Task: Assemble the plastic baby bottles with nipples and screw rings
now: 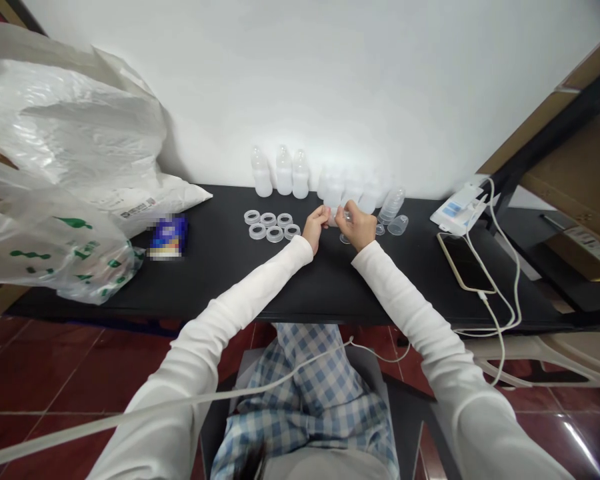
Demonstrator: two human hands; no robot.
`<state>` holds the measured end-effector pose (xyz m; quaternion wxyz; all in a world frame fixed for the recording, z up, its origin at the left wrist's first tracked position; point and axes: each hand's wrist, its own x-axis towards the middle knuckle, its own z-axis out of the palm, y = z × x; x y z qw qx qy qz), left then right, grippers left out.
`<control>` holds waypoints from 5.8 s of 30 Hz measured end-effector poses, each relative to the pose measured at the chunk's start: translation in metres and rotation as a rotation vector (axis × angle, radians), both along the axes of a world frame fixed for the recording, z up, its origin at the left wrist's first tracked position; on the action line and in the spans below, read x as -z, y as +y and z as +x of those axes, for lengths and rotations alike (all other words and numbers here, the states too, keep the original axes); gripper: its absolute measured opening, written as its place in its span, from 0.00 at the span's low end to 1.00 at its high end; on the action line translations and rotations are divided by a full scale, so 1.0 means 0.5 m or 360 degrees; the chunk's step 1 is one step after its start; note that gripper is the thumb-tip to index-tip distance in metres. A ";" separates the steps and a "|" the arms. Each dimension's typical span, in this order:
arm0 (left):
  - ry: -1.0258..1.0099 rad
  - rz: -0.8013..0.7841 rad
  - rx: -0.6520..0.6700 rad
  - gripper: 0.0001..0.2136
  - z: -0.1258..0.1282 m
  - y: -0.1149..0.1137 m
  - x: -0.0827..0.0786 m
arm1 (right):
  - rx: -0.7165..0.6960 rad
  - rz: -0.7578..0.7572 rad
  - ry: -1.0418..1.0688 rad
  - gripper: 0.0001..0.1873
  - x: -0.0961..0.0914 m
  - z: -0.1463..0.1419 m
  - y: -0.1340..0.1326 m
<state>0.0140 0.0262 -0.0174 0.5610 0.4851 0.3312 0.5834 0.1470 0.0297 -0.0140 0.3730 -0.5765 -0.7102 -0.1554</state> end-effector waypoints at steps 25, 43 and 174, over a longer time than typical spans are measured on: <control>0.0398 0.0304 -0.0962 0.26 -0.117 0.071 -0.018 | -0.0302 0.0270 0.0020 0.13 -0.059 0.092 -0.003; 0.0673 0.0256 -0.1001 0.12 -0.174 0.109 -0.004 | 0.0230 0.0410 0.0468 0.27 0.044 0.286 0.063; 0.0285 0.0069 -0.0280 0.20 -0.187 0.089 -0.030 | 0.0569 0.0681 0.0476 0.27 -0.051 0.249 0.021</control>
